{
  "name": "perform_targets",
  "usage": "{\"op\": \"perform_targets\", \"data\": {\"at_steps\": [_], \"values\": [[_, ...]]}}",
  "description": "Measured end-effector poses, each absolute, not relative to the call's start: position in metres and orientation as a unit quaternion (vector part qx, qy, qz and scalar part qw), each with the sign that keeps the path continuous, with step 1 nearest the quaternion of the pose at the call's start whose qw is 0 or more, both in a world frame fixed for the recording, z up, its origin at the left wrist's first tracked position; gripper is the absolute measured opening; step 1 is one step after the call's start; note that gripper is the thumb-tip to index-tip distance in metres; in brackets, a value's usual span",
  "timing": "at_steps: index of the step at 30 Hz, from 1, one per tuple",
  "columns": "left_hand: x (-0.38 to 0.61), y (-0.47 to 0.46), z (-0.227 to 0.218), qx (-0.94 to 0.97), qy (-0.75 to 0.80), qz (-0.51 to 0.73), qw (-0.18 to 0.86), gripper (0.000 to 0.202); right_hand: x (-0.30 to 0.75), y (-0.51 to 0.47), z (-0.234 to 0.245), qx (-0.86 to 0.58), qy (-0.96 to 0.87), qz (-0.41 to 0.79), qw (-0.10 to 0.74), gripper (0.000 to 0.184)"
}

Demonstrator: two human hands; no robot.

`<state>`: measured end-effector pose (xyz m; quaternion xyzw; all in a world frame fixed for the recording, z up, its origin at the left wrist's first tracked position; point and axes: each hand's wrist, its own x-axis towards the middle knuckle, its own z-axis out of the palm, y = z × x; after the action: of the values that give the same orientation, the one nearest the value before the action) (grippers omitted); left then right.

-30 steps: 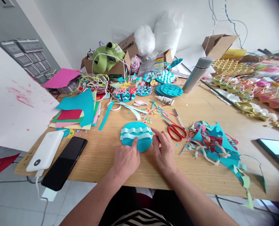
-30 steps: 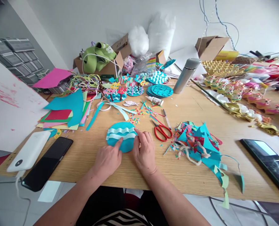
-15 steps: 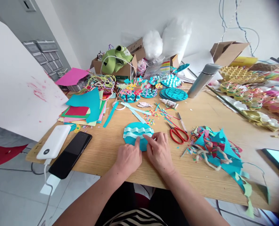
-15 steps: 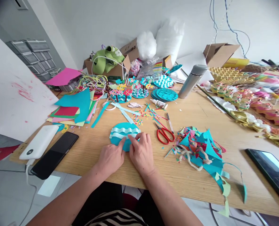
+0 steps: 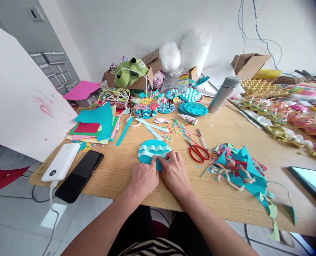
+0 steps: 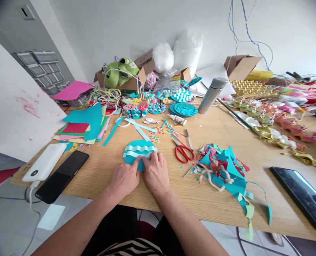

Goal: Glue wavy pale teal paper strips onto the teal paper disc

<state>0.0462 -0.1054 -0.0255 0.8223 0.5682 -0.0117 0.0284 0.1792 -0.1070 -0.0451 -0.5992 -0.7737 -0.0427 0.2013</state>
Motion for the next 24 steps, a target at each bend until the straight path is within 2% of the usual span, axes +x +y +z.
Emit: {"op": "perform_targets", "data": {"at_steps": [11,13,20,24], "values": [[0.047,-0.105,-0.023,0.821,0.569,-0.024,0.04,0.05,0.181,-0.106,-0.048,-0.577,-0.779,-0.043,0.243,0.031],[0.047,-0.105,-0.024,0.82,0.571,-0.022,0.041,0.051,0.182,-0.106,-0.049,-0.568,-0.775,-0.034,0.275,0.034],[0.05,-0.106,-0.023,0.807,0.587,-0.012,0.061,0.051,0.195,-0.101,-0.049,-0.565,-0.681,-0.037,0.465,0.039],[0.055,-0.106,-0.019,0.795,0.602,-0.001,0.071,0.05,0.197,-0.1,-0.049,-0.563,-0.654,-0.033,0.504,0.04]]}}
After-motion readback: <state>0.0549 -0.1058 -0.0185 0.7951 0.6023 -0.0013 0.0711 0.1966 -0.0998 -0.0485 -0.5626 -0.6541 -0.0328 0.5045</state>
